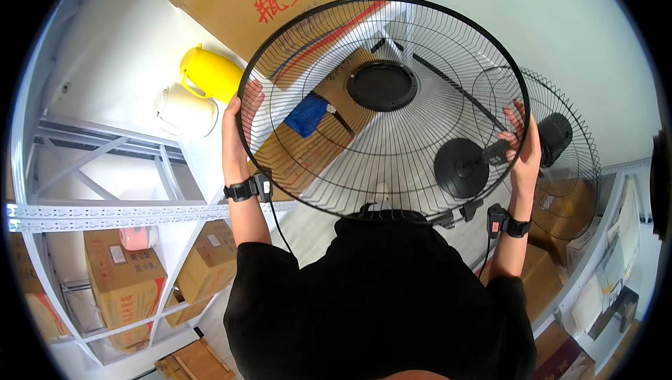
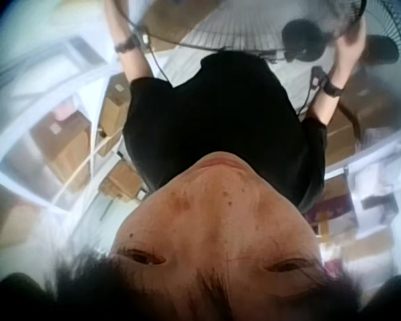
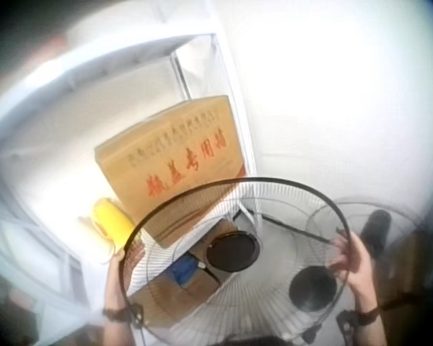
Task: The person assembles a standing fan by attaching the front grille to the fan head. They then use a screwdriver to tighten the screw securing the grille in place.
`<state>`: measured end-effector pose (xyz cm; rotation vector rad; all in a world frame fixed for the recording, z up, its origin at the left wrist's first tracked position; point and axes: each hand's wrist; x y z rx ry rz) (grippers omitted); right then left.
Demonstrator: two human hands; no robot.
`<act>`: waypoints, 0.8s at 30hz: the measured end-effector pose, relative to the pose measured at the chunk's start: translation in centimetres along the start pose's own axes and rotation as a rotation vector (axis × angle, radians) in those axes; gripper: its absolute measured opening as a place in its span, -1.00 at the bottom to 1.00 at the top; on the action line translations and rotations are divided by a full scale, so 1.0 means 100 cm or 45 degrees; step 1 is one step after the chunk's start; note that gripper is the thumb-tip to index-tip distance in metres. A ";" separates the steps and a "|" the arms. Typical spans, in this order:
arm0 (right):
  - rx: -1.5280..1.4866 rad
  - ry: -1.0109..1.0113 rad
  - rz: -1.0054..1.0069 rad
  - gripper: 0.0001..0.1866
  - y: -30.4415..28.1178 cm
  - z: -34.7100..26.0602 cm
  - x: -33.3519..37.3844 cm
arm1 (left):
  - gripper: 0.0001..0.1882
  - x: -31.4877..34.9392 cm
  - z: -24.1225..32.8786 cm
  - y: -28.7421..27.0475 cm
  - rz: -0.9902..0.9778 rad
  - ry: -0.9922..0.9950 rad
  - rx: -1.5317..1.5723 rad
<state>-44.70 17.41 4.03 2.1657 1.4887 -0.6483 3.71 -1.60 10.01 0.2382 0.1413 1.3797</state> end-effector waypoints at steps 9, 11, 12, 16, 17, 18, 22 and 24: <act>0.139 -0.148 -0.022 0.20 -0.001 -0.013 -0.011 | -0.32 0.001 0.006 0.008 -0.083 0.208 -0.086; 0.159 -0.153 -0.002 0.23 -0.001 -0.016 -0.011 | -0.30 0.002 0.008 0.013 -0.088 0.246 -0.092; 0.175 -0.149 0.003 0.25 0.000 -0.018 -0.011 | -0.30 0.003 0.009 0.016 -0.092 0.265 -0.093; 0.168 -0.181 0.005 0.25 0.000 -0.022 -0.013 | -0.30 0.006 0.016 0.025 -0.075 0.294 -0.100; 0.169 -0.180 0.007 0.25 -0.001 -0.023 -0.013 | -0.30 0.006 0.016 0.025 -0.085 0.300 -0.109; 0.170 -0.177 0.009 0.25 -0.001 -0.024 -0.014 | -0.30 0.006 0.016 0.025 -0.094 0.304 -0.118; 0.168 -0.172 -0.017 0.25 -0.005 -0.023 -0.013 | -0.32 0.006 0.016 0.023 -0.132 0.303 -0.130; 0.174 -0.156 -0.041 0.24 -0.007 -0.020 -0.010 | -0.33 0.004 0.013 0.020 -0.155 0.310 -0.136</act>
Point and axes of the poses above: each hand's wrist, its own x-axis away from the middle knuckle, its own y-axis out of the palm, z = x × y, and after that the axes turned 11 degrees about -y, right-handed
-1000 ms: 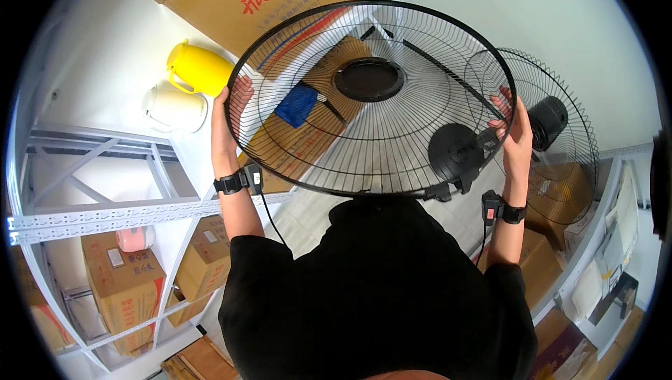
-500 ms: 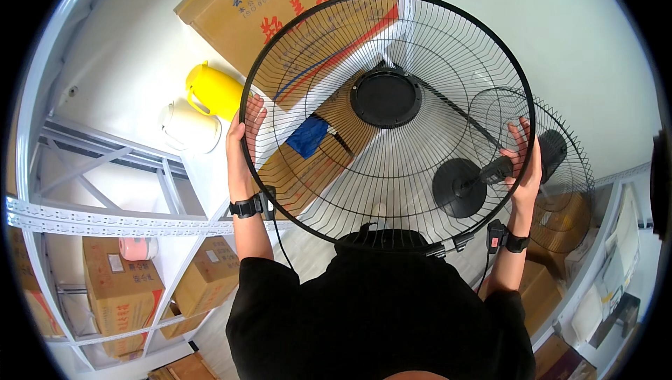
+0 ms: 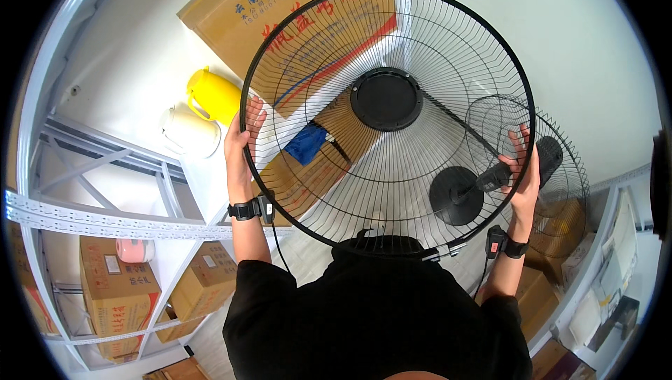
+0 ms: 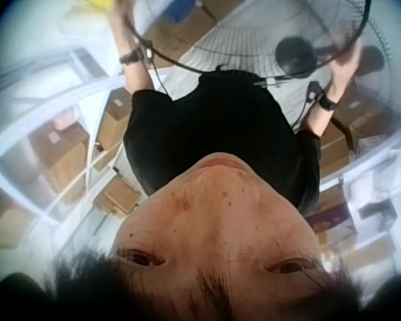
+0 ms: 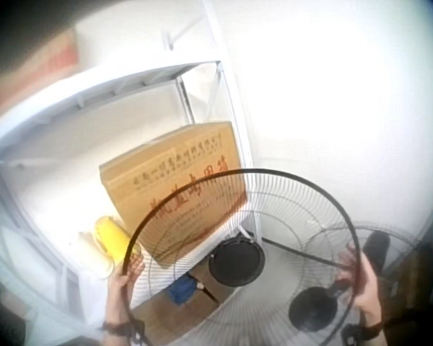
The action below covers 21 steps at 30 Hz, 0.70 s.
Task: The person assembles a standing fan by attaching the front grille to the fan head. They then use a screwdriver to tighten the screw securing the grille in place.
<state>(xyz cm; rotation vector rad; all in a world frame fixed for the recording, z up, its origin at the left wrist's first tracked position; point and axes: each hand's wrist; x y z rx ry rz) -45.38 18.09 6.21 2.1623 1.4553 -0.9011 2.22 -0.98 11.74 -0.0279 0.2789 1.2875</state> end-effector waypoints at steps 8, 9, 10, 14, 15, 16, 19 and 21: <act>-0.402 0.501 -0.106 -0.22 -0.014 0.012 0.006 | -0.20 0.001 -0.012 -0.007 -0.015 0.049 0.048; -0.399 0.498 -0.058 -0.34 -0.013 0.017 0.006 | -0.18 -0.001 -0.019 -0.006 -0.035 0.069 0.055; -0.404 0.535 0.059 -0.42 -0.007 0.023 0.009 | -0.14 0.001 -0.021 -0.005 -0.002 0.048 0.057; -0.376 0.597 0.333 -0.65 0.014 0.055 0.015 | -0.09 0.004 -0.024 0.002 -0.021 0.039 0.060; -0.381 0.585 0.363 -0.66 0.017 0.061 0.017 | -0.08 0.004 -0.026 0.001 -0.013 0.051 0.057; -0.423 0.569 0.394 -0.66 0.019 0.066 0.019 | -0.08 0.003 -0.028 0.003 -0.009 0.064 0.059; -0.486 0.508 0.365 -0.66 0.022 0.078 0.024 | -0.09 0.000 -0.034 0.004 0.032 0.068 0.099; -0.472 0.489 0.393 -0.64 0.025 0.081 0.025 | -0.09 -0.001 -0.040 0.003 0.071 0.058 0.138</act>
Point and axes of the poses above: each hand's wrist, its own x-axis away from the middle knuckle, its own y-axis out of the palm, z = x × y, and after that the axes turned 11 degrees about -y, right-handed
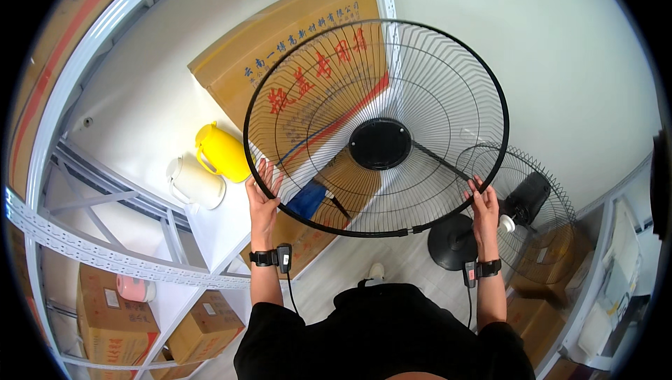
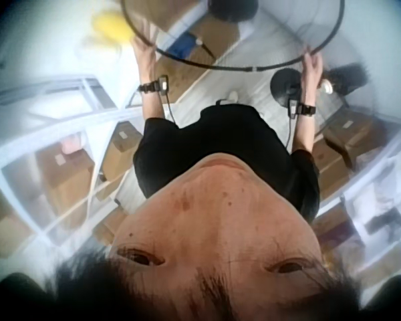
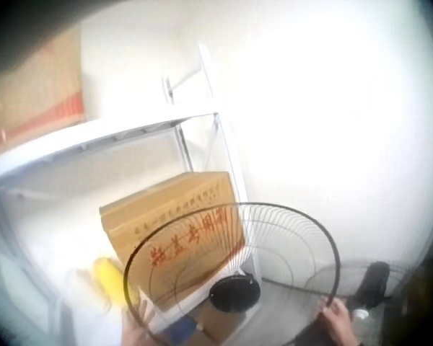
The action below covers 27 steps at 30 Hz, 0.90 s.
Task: The person assembles a standing fan by attaching the front grille to the fan head. They then use a screwdriver to tighten the screw securing the grille in place.
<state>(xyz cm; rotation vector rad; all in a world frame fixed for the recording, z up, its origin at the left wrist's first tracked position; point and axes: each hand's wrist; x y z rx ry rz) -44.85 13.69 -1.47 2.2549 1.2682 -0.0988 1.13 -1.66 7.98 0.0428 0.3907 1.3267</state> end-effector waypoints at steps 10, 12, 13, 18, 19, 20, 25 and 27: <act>-0.006 0.045 0.112 -0.62 -0.012 0.042 -0.002 | -0.01 -0.006 -0.030 0.003 0.114 0.032 0.324; -0.004 0.037 0.119 -0.62 -0.013 0.047 -0.004 | -0.02 -0.008 -0.034 0.003 0.130 0.046 0.368; -0.011 0.041 0.117 -0.60 -0.013 0.049 -0.004 | -0.02 -0.009 -0.035 0.002 0.127 0.046 0.368; 0.012 0.036 0.121 -0.58 -0.012 0.044 -0.001 | -0.04 -0.008 -0.031 0.005 0.081 0.069 0.365; 0.022 0.030 0.119 -0.58 -0.013 0.043 -0.001 | -0.09 -0.009 -0.028 0.009 0.097 0.052 0.336; 0.055 0.016 0.098 -0.59 -0.013 0.042 -0.003 | -0.14 -0.010 -0.024 0.014 0.114 0.036 0.307; 0.203 0.010 0.040 -0.61 -0.009 0.024 -0.008 | -0.23 -0.008 -0.016 0.011 0.096 0.009 0.124; 0.253 0.058 0.012 -0.61 -0.009 0.014 -0.011 | -0.23 -0.007 -0.014 0.007 0.079 -0.025 0.110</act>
Point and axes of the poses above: each hand's wrist, its own x-axis away from the middle knuckle, its own y-axis out of the palm, z = x × y, and after that the axes turned 11 degrees about -y, right-handed
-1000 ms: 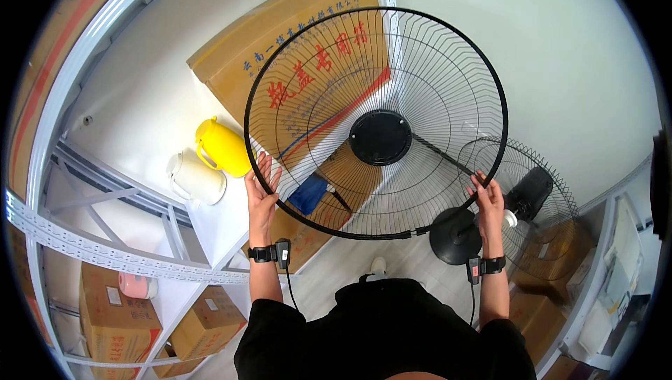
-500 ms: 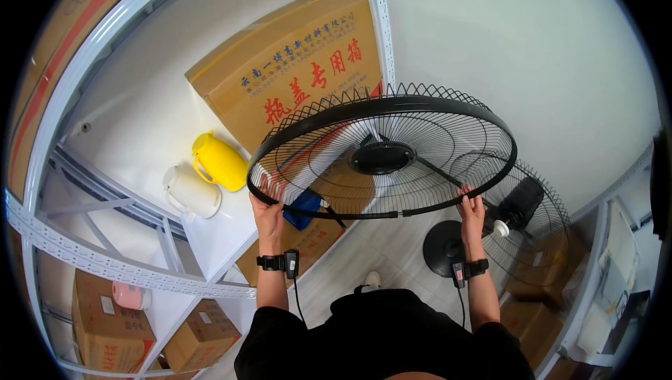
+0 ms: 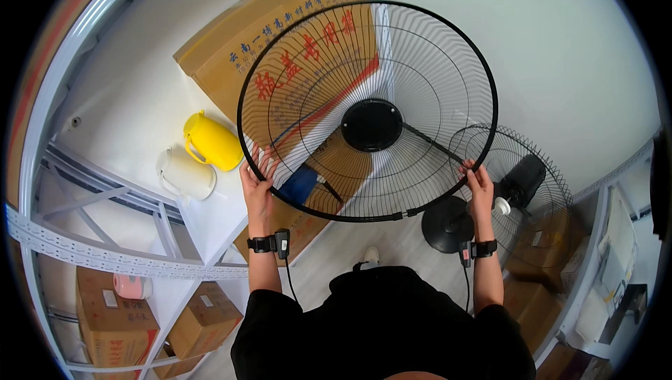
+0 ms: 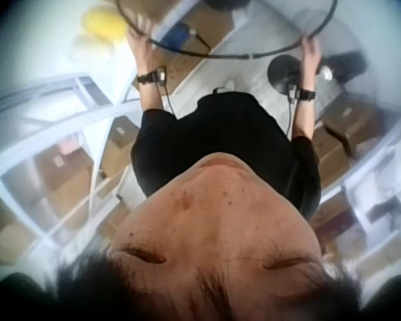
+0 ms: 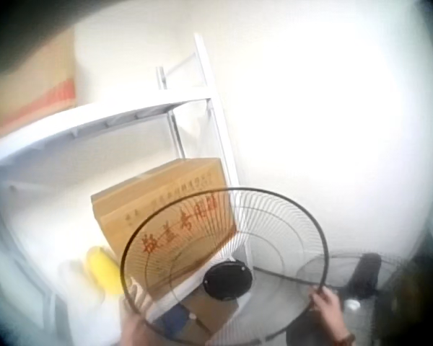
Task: The person assembles a standing fan by attaching the front grille to the fan head. They then use a screwdriver to tighten the screw securing the grille in place.
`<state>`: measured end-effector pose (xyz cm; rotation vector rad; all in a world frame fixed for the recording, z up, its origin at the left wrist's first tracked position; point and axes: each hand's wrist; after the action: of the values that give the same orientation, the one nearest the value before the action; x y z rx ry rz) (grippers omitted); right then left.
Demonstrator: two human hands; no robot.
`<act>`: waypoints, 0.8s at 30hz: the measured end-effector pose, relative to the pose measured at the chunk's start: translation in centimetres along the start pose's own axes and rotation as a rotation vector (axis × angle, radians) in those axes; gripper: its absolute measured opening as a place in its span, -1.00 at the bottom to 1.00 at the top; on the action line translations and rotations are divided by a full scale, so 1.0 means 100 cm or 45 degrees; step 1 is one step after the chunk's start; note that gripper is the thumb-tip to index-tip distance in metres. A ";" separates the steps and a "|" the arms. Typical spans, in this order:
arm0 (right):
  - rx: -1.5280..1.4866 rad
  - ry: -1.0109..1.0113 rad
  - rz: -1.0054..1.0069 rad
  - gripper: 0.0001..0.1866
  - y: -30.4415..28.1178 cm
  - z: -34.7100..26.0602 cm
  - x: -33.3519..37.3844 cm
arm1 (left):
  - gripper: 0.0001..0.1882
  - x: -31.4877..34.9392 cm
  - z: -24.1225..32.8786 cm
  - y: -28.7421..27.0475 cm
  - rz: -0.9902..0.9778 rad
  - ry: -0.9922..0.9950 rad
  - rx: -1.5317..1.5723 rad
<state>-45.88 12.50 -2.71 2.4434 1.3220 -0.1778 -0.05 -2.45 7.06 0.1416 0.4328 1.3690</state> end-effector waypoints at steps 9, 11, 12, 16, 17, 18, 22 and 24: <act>-0.093 -0.035 0.005 -0.62 0.000 0.030 0.005 | -0.18 0.005 -0.013 -0.010 0.036 0.051 0.002; -0.132 -0.056 0.026 -0.59 0.003 0.040 0.005 | -0.15 0.005 -0.018 -0.011 0.074 0.070 0.060; -0.156 -0.072 0.046 -0.57 0.004 0.044 0.004 | -0.13 0.005 -0.019 -0.009 0.088 0.063 0.096; -0.169 -0.141 0.085 -0.54 0.007 0.057 0.003 | -0.06 0.000 -0.028 -0.007 0.142 0.055 0.226; -0.172 -0.140 0.123 -0.56 0.007 0.059 0.004 | -0.04 -0.001 -0.032 -0.008 0.155 0.057 0.255; -0.184 -0.140 0.157 -0.58 0.011 0.060 0.005 | -0.05 -0.002 -0.034 -0.010 0.163 0.076 0.265; -0.121 -0.192 0.175 -0.61 0.011 0.065 0.006 | -0.18 -0.002 -0.044 -0.019 0.175 0.101 0.322; -0.095 -0.225 0.153 -0.61 0.005 0.071 0.004 | -0.27 -0.007 -0.050 -0.024 0.203 0.083 0.315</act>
<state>-44.82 9.95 -9.30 2.3747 1.0847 -0.3004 0.20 -4.42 1.85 0.3412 0.6570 1.4759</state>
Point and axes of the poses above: each hand's wrist, its own x-axis away from the middle knuckle, its own y-axis out of the palm, z = x × y, and after that the axes turned 11 degrees about -y, right-handed
